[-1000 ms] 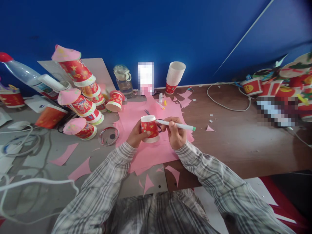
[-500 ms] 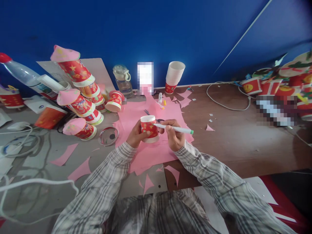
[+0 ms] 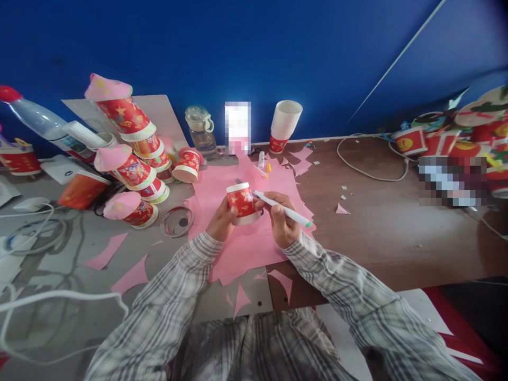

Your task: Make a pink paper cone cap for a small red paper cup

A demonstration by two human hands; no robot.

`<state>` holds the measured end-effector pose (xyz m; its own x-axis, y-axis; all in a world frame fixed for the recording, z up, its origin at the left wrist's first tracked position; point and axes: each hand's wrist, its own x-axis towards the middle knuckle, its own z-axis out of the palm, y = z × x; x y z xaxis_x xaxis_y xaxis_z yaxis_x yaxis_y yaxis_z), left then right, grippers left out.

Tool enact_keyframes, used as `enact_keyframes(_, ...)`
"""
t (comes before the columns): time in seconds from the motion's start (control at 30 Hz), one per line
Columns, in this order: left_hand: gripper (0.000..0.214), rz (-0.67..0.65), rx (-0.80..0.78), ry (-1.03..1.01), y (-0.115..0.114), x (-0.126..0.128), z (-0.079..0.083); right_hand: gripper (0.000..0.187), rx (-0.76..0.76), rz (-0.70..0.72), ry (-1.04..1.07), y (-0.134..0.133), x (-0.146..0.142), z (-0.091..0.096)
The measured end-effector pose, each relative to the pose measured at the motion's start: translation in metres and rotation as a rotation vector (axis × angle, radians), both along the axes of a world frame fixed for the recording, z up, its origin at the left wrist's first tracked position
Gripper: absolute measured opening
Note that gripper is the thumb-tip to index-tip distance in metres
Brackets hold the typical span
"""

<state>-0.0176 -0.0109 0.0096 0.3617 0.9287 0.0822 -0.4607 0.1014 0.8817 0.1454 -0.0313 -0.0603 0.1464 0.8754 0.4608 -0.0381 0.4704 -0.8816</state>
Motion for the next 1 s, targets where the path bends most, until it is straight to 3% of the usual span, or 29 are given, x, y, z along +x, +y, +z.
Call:
enact_keyframes(0.13, 0.055, -0.025, 0.045, 0.087, 0.001, -0.001, -0.002, 0.039, 0.099, 0.061, -0.091, -0.011, 0.003, 0.012)
enact_keyframes(0.27, 0.055, 0.047, -0.015, 0.139, 0.003, -0.003, -0.007, 0.035, 0.146, 0.115, -0.187, -0.019, 0.004, 0.023)
enact_keyframes(0.5, 0.052, 0.098, -0.063, 0.162, 0.004, -0.003, -0.015, 0.036, 0.236, 0.237, -0.271, -0.015, -0.003, 0.014)
enact_keyframes(0.63, 0.051, 0.074, -0.037, 0.156, 0.004, -0.003, -0.015, 0.031, 0.251, 0.173, -0.229, -0.015, 0.003, 0.015)
enact_keyframes(0.77, 0.044, 0.002, 0.004, 0.142, 0.002, -0.001, -0.007, 0.040, 0.128, 0.021, -0.175, -0.014, 0.007, 0.018)
enact_keyframes(0.87, 0.052, -0.008, -0.023, 0.103, 0.001, 0.000, -0.001, 0.041, 0.090, -0.049, -0.128, -0.011, 0.006, 0.018)
enact_keyframes(1.0, 0.060, -0.010, -0.091, 0.023, 0.001, -0.003, 0.002, 0.035, 0.203, -0.038, -0.159, -0.008, 0.006, 0.013)
